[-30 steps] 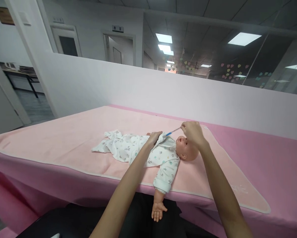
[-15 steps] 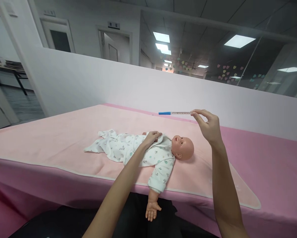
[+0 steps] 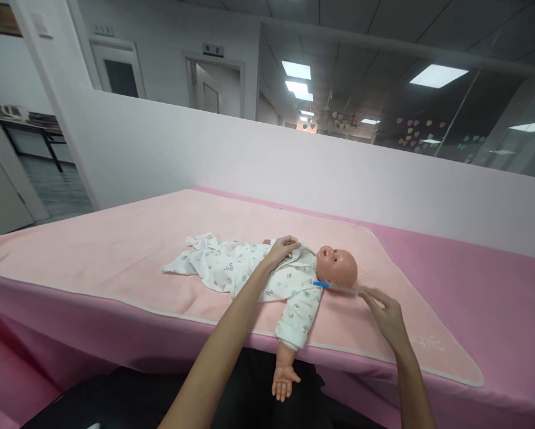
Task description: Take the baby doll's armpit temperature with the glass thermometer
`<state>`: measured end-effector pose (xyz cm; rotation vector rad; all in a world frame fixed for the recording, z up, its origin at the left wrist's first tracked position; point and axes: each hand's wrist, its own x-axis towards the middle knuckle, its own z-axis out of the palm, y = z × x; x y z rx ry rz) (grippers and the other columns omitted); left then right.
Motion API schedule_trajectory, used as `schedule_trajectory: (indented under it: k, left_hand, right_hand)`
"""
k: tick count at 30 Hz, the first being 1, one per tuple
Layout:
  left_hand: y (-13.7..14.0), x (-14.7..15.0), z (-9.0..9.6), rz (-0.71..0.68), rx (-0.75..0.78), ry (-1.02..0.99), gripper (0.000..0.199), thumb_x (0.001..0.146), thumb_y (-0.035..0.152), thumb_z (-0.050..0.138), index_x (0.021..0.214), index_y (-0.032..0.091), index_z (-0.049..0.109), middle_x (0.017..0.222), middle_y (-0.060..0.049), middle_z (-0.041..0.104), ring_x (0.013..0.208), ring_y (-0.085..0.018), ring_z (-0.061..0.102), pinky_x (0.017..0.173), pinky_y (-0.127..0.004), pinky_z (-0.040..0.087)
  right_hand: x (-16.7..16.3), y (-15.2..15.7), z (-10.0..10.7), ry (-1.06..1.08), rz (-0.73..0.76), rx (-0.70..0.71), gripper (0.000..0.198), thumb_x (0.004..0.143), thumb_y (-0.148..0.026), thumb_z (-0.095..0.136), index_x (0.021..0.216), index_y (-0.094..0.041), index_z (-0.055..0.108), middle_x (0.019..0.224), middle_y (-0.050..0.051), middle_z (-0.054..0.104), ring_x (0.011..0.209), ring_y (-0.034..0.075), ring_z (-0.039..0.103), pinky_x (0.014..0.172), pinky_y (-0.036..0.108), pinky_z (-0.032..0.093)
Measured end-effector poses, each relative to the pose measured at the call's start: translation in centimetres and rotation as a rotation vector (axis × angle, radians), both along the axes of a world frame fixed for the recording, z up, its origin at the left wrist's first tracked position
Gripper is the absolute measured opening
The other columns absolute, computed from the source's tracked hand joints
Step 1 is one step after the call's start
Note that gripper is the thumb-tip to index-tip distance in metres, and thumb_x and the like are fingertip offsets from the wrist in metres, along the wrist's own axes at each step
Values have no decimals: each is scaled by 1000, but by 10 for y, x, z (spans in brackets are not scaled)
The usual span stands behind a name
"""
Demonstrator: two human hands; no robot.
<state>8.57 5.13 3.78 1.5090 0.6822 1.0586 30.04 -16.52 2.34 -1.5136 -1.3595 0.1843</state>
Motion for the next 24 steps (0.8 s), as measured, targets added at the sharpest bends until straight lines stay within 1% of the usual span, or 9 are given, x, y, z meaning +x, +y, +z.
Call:
schedule_trajectory:
  k: [3, 7, 10, 13, 16, 18, 19, 21, 24]
  left_hand:
    - [0, 0, 1, -9, -16, -16, 23, 60, 36, 64, 69, 15, 60, 55, 5, 47, 49, -5, 40, 46, -17, 30]
    - [-3, 0, 4, -28, -28, -11, 22, 60, 33, 64, 71, 14, 65, 58, 3, 53, 51, -6, 42, 47, -18, 31]
    - [-5, -1, 4, -48, -8, -6, 24, 59, 32, 66, 75, 13, 66, 62, 2, 57, 50, -5, 41, 46, -19, 30]
    - [-4, -2, 3, -82, 17, 18, 28, 61, 32, 66, 82, 13, 68, 60, 1, 58, 48, -5, 40, 47, -19, 30]
    - [-3, -3, 1, -87, 54, 48, 29, 63, 34, 66, 82, 12, 69, 59, 0, 59, 49, -6, 40, 48, -20, 31]
    - [-2, -3, 0, -89, 81, 59, 29, 63, 35, 66, 81, 12, 69, 60, -1, 59, 50, -7, 42, 48, -20, 31]
    - [-2, -3, 0, -91, 93, 62, 29, 63, 35, 67, 80, 12, 70, 60, -1, 60, 50, -7, 42, 48, -20, 32]
    - [-1, -3, -1, -88, 107, 62, 28, 63, 35, 67, 80, 13, 70, 61, -1, 60, 51, -7, 44, 48, -19, 32]
    - [-1, -3, -2, -83, 105, 67, 26, 61, 33, 68, 77, 12, 70, 61, -2, 62, 51, -7, 45, 48, -19, 33]
  right_hand:
    - [16, -15, -41, -24, -64, -103, 18, 75, -42, 51, 77, -36, 68, 90, 6, 69, 89, 29, 63, 79, 46, 50]
    - [31, -24, -54, -291, -151, -144, 21, 76, -38, 47, 71, -34, 67, 84, 9, 69, 83, 31, 63, 78, 50, 47]
    - [26, -18, -46, -492, -253, -120, 22, 76, -32, 45, 69, -32, 65, 83, 12, 68, 81, 33, 62, 76, 53, 45]
    - [-6, 1, -26, -518, -290, -40, 22, 79, -28, 42, 77, -30, 64, 87, 11, 67, 84, 30, 62, 77, 49, 46]
    - [-56, 36, -3, -459, -93, -19, 26, 83, -24, 37, 90, -25, 62, 94, 6, 66, 86, 22, 61, 73, 37, 49]
    - [-86, 64, 8, -503, -84, -36, 29, 82, -17, 37, 98, -22, 60, 98, 7, 65, 81, 21, 61, 67, 33, 47]
    - [-97, 78, 11, -541, -95, -64, 32, 81, -13, 36, 103, -21, 58, 102, 8, 64, 80, 21, 61, 64, 32, 46]
    - [-110, 102, 12, -580, -100, -103, 32, 79, -6, 34, 96, -17, 60, 95, 10, 65, 77, 20, 60, 62, 30, 44]
    - [-113, 123, 4, -515, -59, -24, 28, 80, -7, 35, 85, -17, 61, 86, 8, 65, 78, 18, 58, 67, 28, 43]
